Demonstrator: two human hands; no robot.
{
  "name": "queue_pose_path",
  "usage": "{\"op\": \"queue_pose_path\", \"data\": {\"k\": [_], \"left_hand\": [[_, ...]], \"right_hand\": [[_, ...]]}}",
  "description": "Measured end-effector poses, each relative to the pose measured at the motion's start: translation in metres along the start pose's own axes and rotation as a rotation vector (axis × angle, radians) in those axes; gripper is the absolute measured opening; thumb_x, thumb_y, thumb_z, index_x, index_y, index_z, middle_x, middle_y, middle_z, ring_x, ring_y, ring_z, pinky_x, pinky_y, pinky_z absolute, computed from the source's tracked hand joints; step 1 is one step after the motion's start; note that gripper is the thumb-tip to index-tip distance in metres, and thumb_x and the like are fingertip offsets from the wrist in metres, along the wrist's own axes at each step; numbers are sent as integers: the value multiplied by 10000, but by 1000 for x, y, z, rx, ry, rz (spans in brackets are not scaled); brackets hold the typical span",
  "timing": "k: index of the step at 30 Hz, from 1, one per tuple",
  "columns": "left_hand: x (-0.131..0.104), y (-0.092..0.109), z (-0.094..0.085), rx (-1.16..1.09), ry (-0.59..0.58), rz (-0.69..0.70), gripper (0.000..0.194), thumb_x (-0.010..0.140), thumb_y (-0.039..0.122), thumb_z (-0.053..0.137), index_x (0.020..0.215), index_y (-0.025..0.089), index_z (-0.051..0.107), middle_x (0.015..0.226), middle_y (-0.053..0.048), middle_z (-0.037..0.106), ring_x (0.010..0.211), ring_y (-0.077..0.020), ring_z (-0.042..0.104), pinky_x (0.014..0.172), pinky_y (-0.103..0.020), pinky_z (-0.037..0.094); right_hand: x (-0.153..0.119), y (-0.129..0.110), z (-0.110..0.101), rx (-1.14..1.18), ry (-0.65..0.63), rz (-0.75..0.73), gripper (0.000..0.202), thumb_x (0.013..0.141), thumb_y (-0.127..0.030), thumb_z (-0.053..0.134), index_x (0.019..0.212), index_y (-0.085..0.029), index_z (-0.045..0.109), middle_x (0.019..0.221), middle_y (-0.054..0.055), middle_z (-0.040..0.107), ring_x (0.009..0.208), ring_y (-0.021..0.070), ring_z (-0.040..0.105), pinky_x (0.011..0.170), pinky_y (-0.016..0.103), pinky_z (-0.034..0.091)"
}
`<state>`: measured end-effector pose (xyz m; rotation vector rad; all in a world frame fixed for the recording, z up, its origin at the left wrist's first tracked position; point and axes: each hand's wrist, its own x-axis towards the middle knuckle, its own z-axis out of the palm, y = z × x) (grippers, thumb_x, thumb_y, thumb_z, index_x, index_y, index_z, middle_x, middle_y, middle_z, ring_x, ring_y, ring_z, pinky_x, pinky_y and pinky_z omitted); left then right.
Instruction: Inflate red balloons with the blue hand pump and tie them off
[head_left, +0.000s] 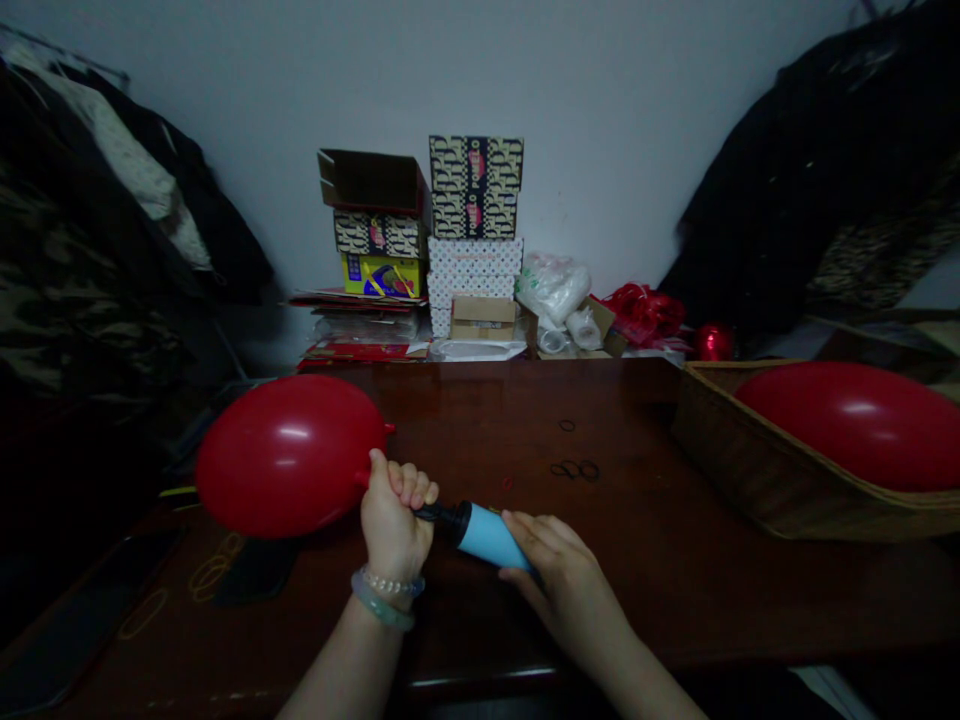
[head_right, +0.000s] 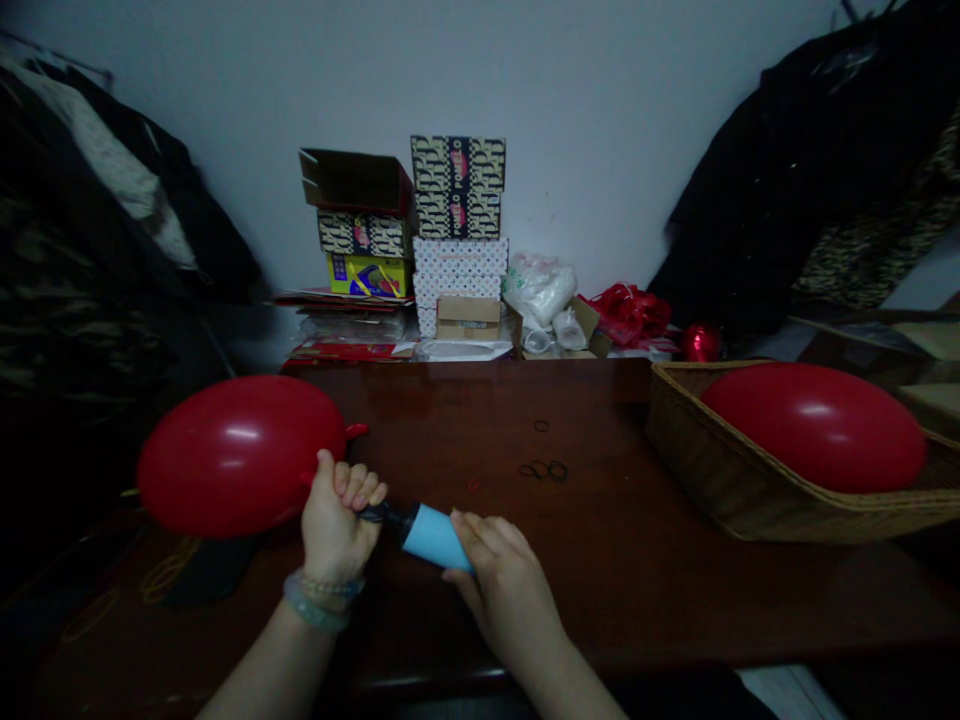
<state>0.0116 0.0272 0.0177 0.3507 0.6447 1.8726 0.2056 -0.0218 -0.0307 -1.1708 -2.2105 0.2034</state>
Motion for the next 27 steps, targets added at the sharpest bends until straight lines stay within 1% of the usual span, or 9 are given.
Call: {"op": "queue_pose_path", "data": {"k": [3,5,9,12,16,20,23,27], "left_hand": [[-2,-7,-1,12,-7,-15,522,809,411,612,524,179,240,411,80,239,349,-46,236,385,-203,241],[-2,-6,-1,13,-12,-14,520,807,411,614,526,180,242,411,82,239,347,-46,237,386,-203,243],[-1,1,0,2,-15,7,516,811,390,614,527,180,237,409,80,236,345,-48,230,383,-205,240],[2,7,-1,-6,-4,21,508,823,380,597,526,179,236,409,78,240,347,-50,226,381,-205,237],[10,17,-8,-21,17,51,506,817,374,603,533,181,232,406,81,238,345,-48,233,383,-200,246],[20,26,-17,-41,39,59,503,816,387,600,542,185,230,405,84,238,345,-49,236,384,-199,252],[22,27,-20,-57,56,44,492,820,374,597,546,185,235,411,83,251,348,-49,237,384,-197,252],[19,23,-18,-80,75,21,489,829,354,589,543,181,230,411,80,250,349,-47,239,381,-191,239]], "right_hand": [[-1,0,2,3,-10,13,535,813,-203,635,1324,-208,481,1245,87,600,1104,242,560,970,419,468],[0,1,2,3,-4,8,542,809,-207,640,1327,-211,479,1243,82,603,1104,237,563,975,416,467],[2,3,2,16,21,-13,555,806,-227,650,1332,-231,475,1232,75,613,1097,230,576,955,399,486],[2,6,2,23,27,-26,574,808,-239,655,1348,-245,457,1226,79,618,1100,238,577,946,410,490],[3,14,-1,25,-13,-26,575,810,-240,664,1347,-239,459,1248,84,603,1118,243,569,963,422,475],[5,19,-9,35,-74,-1,546,807,-245,672,1322,-229,491,1251,87,603,1122,251,568,972,435,464],[6,18,-14,42,-81,15,540,802,-238,678,1313,-242,501,1236,80,612,1101,243,575,959,424,472],[6,13,-16,31,-51,7,528,795,-206,677,1299,-218,518,1213,84,625,1068,238,584,941,407,484]]}}
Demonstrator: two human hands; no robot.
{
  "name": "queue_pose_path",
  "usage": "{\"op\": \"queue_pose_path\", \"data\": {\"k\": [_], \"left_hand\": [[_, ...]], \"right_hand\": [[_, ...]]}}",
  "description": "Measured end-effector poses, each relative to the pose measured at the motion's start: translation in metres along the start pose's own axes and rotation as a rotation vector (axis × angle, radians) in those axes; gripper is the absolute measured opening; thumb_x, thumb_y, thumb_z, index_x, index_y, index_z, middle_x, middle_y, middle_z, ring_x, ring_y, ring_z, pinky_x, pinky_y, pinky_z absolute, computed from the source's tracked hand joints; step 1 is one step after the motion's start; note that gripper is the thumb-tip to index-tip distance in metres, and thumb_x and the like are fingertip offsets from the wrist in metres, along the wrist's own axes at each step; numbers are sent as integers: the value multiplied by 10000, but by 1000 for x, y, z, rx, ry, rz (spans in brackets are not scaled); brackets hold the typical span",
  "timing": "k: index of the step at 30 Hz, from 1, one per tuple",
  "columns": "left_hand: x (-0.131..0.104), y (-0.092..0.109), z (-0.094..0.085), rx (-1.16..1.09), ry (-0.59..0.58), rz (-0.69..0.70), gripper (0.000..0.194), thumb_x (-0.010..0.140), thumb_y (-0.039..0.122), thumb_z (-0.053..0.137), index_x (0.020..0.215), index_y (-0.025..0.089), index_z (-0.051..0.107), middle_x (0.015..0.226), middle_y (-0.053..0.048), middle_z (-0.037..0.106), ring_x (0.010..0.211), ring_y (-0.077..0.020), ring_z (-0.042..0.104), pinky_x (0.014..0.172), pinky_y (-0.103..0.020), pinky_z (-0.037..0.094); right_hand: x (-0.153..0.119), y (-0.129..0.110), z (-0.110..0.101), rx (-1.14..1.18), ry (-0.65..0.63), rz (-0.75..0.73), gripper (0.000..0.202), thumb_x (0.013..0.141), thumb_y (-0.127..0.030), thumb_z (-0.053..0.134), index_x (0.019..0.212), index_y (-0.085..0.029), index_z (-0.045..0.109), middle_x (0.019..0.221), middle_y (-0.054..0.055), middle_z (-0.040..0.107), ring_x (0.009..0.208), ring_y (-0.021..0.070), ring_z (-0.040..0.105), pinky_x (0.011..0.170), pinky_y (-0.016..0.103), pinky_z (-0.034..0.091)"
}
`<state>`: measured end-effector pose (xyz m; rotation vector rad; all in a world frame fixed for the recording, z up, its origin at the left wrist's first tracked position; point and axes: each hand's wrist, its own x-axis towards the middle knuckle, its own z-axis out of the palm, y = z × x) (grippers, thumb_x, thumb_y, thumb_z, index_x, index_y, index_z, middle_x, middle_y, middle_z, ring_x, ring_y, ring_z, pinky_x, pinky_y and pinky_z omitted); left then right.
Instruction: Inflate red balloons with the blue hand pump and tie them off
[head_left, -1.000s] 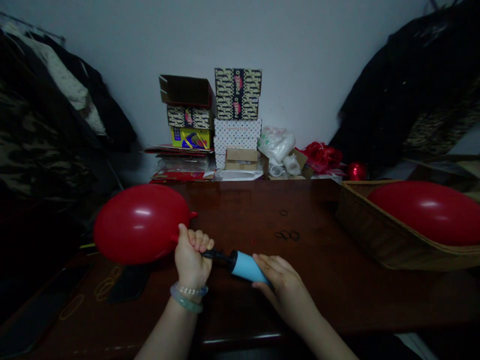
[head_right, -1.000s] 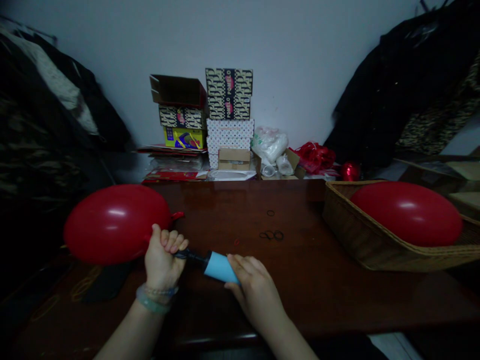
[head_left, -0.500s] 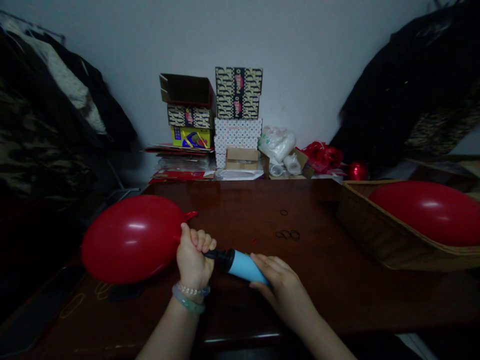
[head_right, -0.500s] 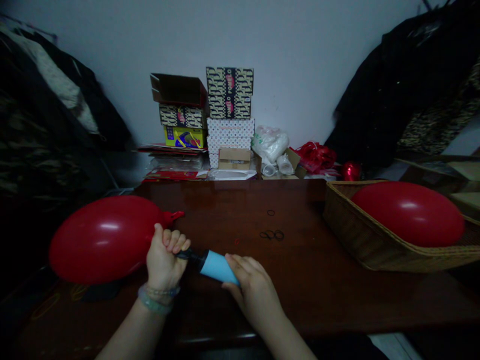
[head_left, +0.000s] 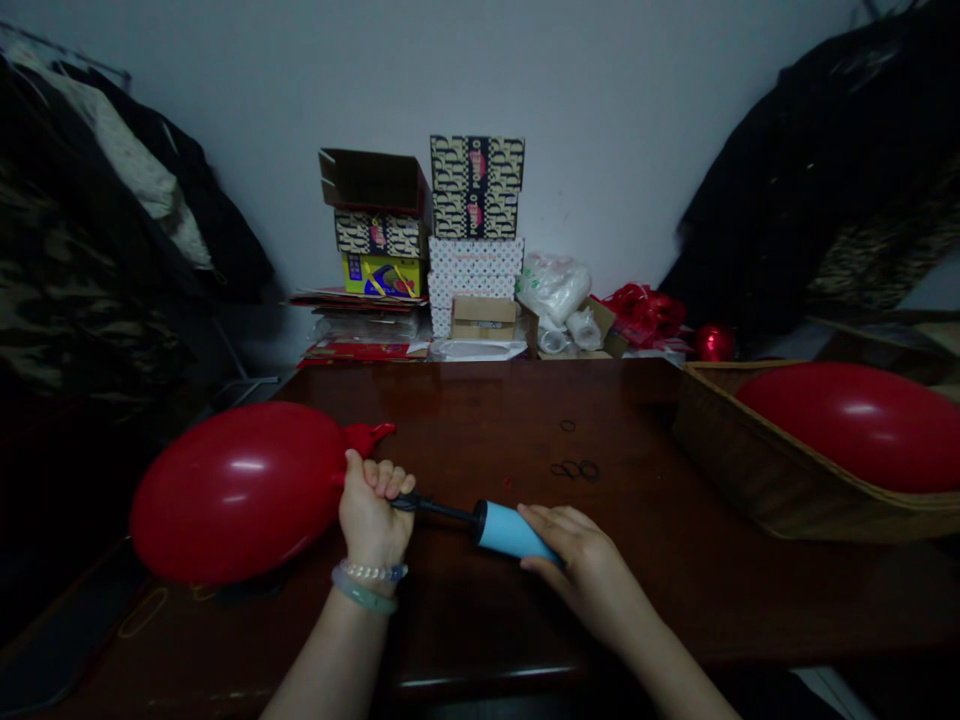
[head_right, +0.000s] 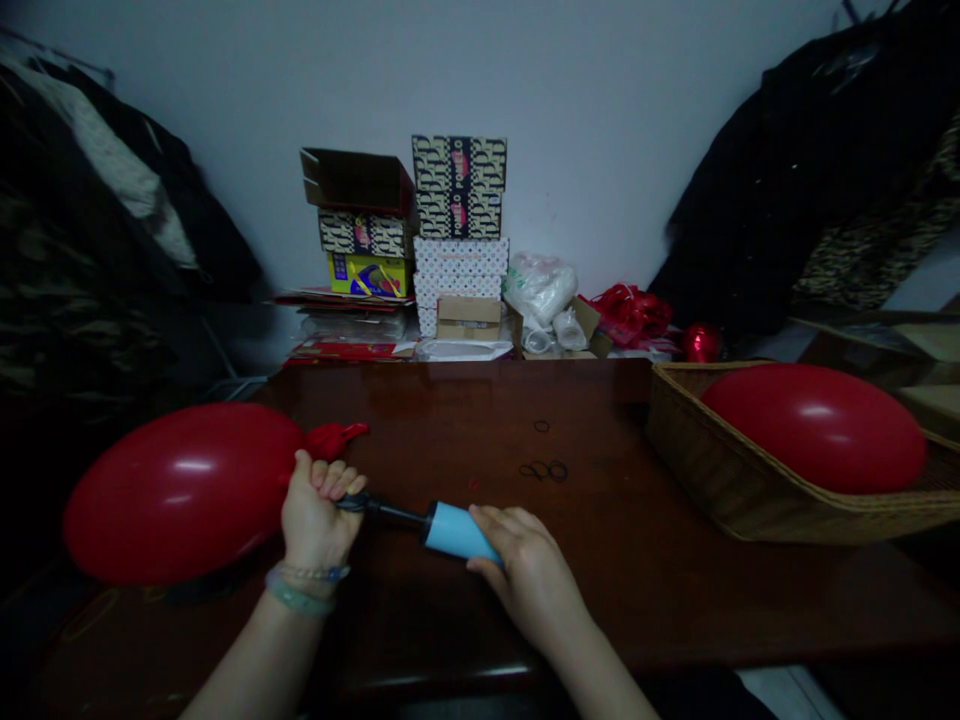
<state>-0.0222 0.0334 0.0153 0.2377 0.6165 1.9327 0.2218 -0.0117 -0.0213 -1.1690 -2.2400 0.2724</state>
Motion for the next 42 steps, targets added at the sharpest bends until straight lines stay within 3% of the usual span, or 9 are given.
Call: {"op": "queue_pose_path", "data": {"k": [13,30,35,42], "left_hand": [[-18,-31,8,47,-55,-82,498,813,380,612,534,182,250,415,79,243,355,-51,230,384,-202,243],[5,7,2,26,-10,21,502,840,404,570,534,181,241,405,78,241,350,-53,225,379,-200,240],[5,5,-2,19,-14,15,499,829,389,588,543,182,234,408,81,243,352,-52,225,380,-198,237],[-10,-12,8,16,-20,-46,494,825,342,593,538,180,226,414,80,238,350,-45,227,381,-194,231]], "right_hand": [[-2,-15,11,4,38,-13,556,791,-186,668,1320,-205,497,1228,86,618,1076,246,579,953,412,478],[3,1,2,-5,-11,-29,553,786,-237,693,1307,-212,509,1227,80,620,1087,235,584,956,393,477],[0,-1,3,-62,9,-33,548,781,-204,691,1300,-194,514,1214,91,627,1076,251,587,947,418,480],[-1,-8,6,-94,37,-44,538,795,-193,670,1306,-183,505,1218,90,624,1074,250,579,941,419,479]]}}
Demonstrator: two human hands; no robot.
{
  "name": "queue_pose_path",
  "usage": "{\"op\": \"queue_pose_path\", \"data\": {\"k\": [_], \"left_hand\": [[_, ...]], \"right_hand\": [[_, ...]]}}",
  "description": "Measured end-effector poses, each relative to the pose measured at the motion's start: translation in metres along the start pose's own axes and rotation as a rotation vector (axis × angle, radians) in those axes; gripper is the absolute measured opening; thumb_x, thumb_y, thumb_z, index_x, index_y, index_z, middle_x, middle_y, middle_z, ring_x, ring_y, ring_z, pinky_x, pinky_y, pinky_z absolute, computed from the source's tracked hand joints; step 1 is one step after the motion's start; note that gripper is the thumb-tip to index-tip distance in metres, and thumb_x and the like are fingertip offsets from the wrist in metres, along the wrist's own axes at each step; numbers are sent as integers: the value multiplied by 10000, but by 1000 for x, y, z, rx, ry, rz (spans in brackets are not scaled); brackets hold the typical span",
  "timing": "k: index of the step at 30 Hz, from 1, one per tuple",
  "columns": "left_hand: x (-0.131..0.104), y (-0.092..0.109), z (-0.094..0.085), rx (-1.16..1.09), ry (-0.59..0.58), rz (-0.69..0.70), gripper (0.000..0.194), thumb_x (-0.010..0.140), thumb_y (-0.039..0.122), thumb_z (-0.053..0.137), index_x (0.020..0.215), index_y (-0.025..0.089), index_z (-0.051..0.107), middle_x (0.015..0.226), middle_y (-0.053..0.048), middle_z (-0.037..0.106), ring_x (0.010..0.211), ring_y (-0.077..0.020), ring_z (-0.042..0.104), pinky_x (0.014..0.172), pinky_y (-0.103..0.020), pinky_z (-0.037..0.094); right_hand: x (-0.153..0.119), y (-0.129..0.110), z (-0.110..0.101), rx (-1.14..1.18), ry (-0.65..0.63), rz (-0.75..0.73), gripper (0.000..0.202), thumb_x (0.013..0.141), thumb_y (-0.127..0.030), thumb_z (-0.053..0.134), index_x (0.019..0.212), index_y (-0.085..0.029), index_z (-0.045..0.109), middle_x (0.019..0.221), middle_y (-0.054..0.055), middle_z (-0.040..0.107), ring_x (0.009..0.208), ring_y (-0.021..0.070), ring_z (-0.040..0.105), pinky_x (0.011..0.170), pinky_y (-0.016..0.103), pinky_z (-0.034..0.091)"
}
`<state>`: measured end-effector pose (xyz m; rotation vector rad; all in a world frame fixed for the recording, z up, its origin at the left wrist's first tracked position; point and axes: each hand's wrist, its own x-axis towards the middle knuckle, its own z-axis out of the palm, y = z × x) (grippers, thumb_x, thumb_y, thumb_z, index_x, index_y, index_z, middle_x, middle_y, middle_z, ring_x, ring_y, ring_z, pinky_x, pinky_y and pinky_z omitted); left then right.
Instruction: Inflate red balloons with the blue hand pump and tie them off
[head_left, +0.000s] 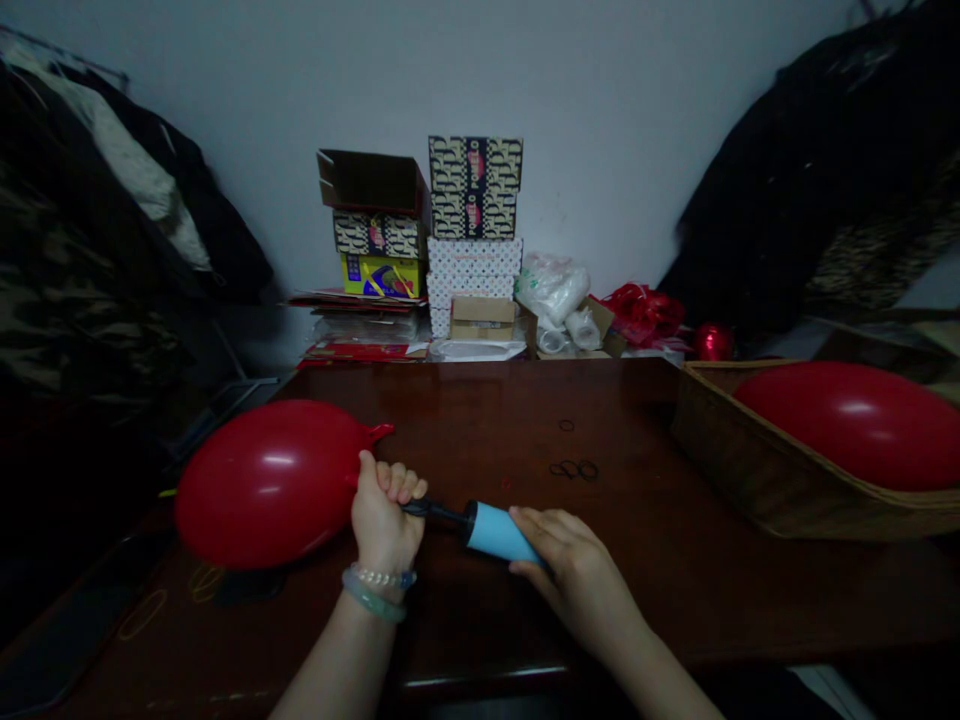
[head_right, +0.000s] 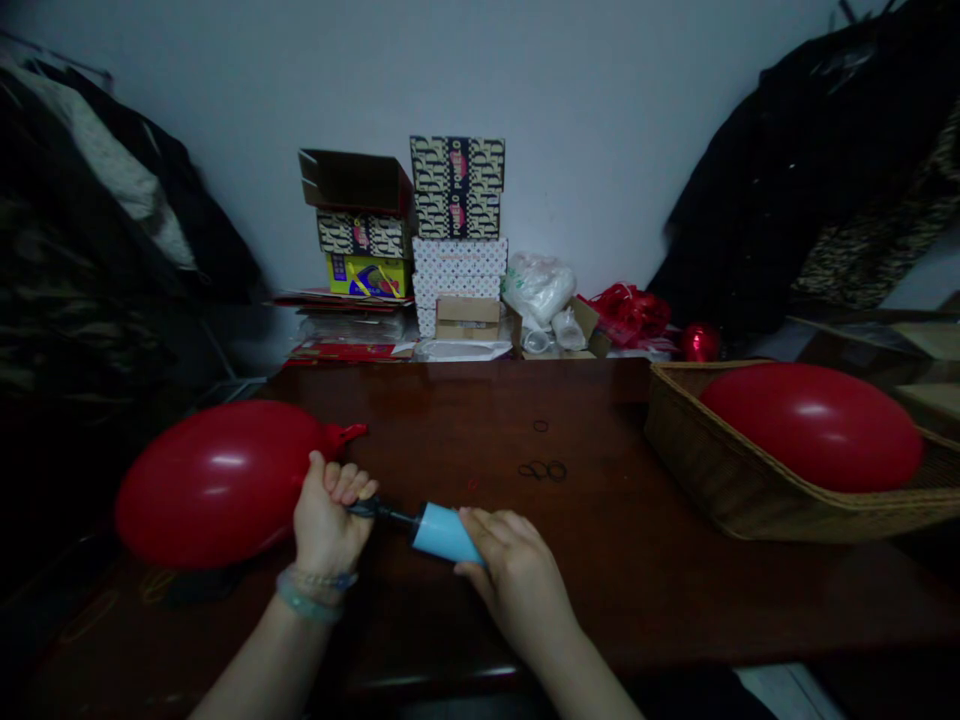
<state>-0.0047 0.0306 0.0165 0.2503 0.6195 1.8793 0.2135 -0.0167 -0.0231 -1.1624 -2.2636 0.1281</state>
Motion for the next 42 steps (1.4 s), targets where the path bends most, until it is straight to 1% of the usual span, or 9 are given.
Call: {"op": "queue_pose_path", "data": {"k": [4,8,11,15,21,27,32,37,42], "left_hand": [[-5,-11,2,17,-33,-25,498,814,360,606,536,185,231,416,80,233,351,-50,228,381,-200,237],[-6,-13,3,27,-63,-37,504,814,370,604,528,186,232,411,79,228,348,-52,224,380,-204,241],[-4,-6,3,27,-58,-26,502,816,343,599,522,184,224,407,78,232,344,-50,227,377,-202,240],[5,11,0,28,-49,23,501,823,336,590,523,182,220,402,77,234,341,-50,239,374,-199,239],[8,35,0,35,-51,100,525,848,393,557,518,177,210,390,76,227,333,-49,239,375,-201,249],[-2,40,6,37,-90,114,531,864,399,536,515,176,203,384,72,227,331,-52,235,375,-206,252],[6,45,1,9,-75,120,522,884,394,505,517,174,206,379,71,228,331,-52,234,378,-203,258],[14,39,-6,15,-40,117,511,882,393,510,523,177,216,383,74,225,332,-53,234,376,-204,247],[8,23,-5,20,-43,78,510,854,386,554,529,179,219,393,78,228,339,-52,233,383,-202,248]], "right_hand": [[0,-6,3,19,0,29,547,779,-187,685,1298,-184,514,1216,88,624,1059,251,583,933,412,485],[-2,-7,8,50,-9,33,577,783,-201,685,1325,-212,486,1244,76,609,1089,248,572,947,408,479],[-1,-6,10,74,-17,20,574,794,-229,680,1332,-223,478,1261,69,599,1109,239,566,963,398,473],[0,-2,6,86,-14,13,573,799,-250,678,1335,-227,476,1239,69,615,1098,232,580,951,392,485],[3,8,-2,99,-11,16,564,790,-241,688,1320,-253,497,1234,68,620,1097,234,593,953,393,486],[2,12,-4,98,-17,3,559,805,-256,677,1329,-264,483,1244,61,612,1116,232,580,967,403,476],[3,12,-7,90,0,-17,574,800,-273,685,1334,-276,476,1235,59,619,1103,230,586,953,400,486],[1,13,-3,57,11,-11,548,805,-251,674,1322,-254,493,1220,78,627,1086,245,594,952,430,483],[-1,8,-1,27,34,-15,538,804,-218,667,1316,-222,502,1213,90,629,1077,252,593,941,439,489]]}}
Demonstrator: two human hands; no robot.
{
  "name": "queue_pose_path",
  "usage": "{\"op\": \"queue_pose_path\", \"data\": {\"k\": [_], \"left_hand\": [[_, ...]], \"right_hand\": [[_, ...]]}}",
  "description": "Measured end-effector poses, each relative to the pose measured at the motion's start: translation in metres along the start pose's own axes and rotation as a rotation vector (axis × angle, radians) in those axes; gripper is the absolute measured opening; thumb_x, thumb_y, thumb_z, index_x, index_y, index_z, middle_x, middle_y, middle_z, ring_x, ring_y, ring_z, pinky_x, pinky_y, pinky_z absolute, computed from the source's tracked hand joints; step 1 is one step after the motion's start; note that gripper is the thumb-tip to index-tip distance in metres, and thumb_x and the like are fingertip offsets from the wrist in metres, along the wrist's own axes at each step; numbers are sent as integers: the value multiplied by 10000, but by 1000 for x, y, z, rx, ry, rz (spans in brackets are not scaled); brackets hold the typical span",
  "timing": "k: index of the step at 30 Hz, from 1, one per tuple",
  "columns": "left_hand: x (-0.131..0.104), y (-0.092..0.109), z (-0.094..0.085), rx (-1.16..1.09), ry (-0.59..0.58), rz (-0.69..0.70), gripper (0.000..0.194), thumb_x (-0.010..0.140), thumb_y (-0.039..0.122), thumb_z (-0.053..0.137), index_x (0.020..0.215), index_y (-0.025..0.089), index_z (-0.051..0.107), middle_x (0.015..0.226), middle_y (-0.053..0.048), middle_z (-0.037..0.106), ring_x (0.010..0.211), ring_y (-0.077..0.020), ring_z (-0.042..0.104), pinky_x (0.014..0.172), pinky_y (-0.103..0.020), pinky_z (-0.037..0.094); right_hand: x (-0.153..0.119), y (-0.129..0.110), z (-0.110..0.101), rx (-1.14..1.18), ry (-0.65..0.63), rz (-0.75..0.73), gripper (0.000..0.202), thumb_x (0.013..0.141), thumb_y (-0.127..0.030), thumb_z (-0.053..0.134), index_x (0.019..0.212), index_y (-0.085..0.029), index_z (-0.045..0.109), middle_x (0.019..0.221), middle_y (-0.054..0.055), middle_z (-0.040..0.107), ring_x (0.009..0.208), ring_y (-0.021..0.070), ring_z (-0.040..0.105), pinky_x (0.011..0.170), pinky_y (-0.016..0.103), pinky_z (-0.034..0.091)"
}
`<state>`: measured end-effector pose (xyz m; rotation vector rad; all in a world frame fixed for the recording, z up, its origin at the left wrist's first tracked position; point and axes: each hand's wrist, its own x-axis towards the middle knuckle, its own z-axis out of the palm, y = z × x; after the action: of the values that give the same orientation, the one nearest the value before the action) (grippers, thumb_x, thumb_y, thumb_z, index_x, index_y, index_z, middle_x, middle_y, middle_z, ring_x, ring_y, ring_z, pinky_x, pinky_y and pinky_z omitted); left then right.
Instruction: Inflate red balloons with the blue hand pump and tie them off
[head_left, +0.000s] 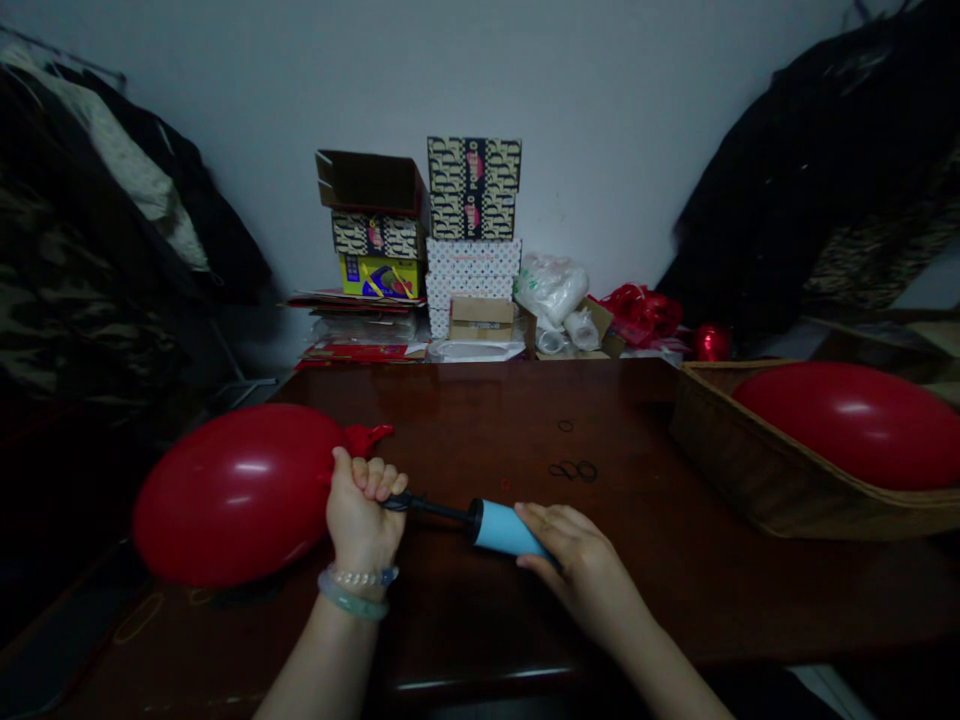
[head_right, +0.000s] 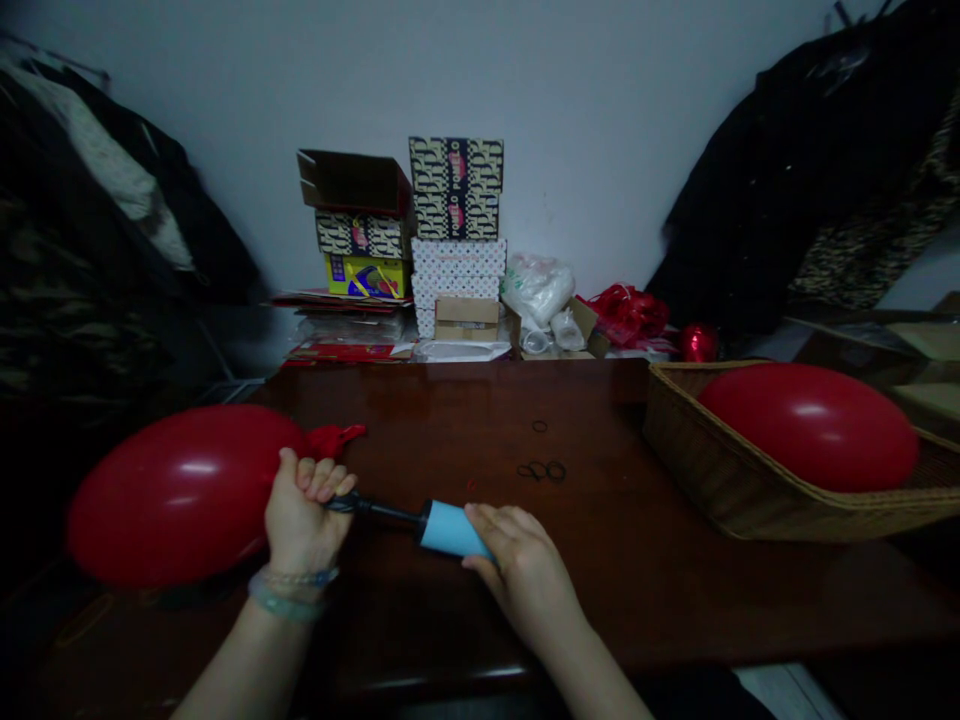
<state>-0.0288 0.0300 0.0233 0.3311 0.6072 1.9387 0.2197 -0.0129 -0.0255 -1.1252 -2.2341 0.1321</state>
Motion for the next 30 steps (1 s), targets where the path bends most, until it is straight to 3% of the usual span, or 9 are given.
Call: {"op": "queue_pose_path", "data": {"k": [6,14,21,30], "left_hand": [[-14,-14,10,36,-70,13,536,814,398,607,527,179,212,407,79,228,343,-48,239,386,-205,245],[-25,-30,19,54,-67,-70,537,823,421,592,508,177,232,403,75,233,338,-49,223,385,-214,242],[-15,-12,15,52,-69,-3,539,831,415,581,512,179,217,398,75,229,336,-51,224,376,-212,239],[0,6,5,31,-25,35,521,853,401,550,522,180,214,388,76,226,335,-53,224,376,-203,246]], "right_hand": [[0,-8,1,40,13,-12,539,823,-218,642,1336,-227,476,1214,90,628,1074,254,593,942,438,487],[-2,-12,7,80,-17,23,531,835,-241,628,1341,-229,469,1232,84,616,1087,245,584,942,420,493],[1,-7,7,70,30,-13,584,801,-263,675,1346,-248,465,1217,63,630,1086,221,592,936,372,504],[1,5,3,71,-44,11,541,814,-270,667,1324,-235,489,1227,77,621,1098,238,584,960,417,478]]}}
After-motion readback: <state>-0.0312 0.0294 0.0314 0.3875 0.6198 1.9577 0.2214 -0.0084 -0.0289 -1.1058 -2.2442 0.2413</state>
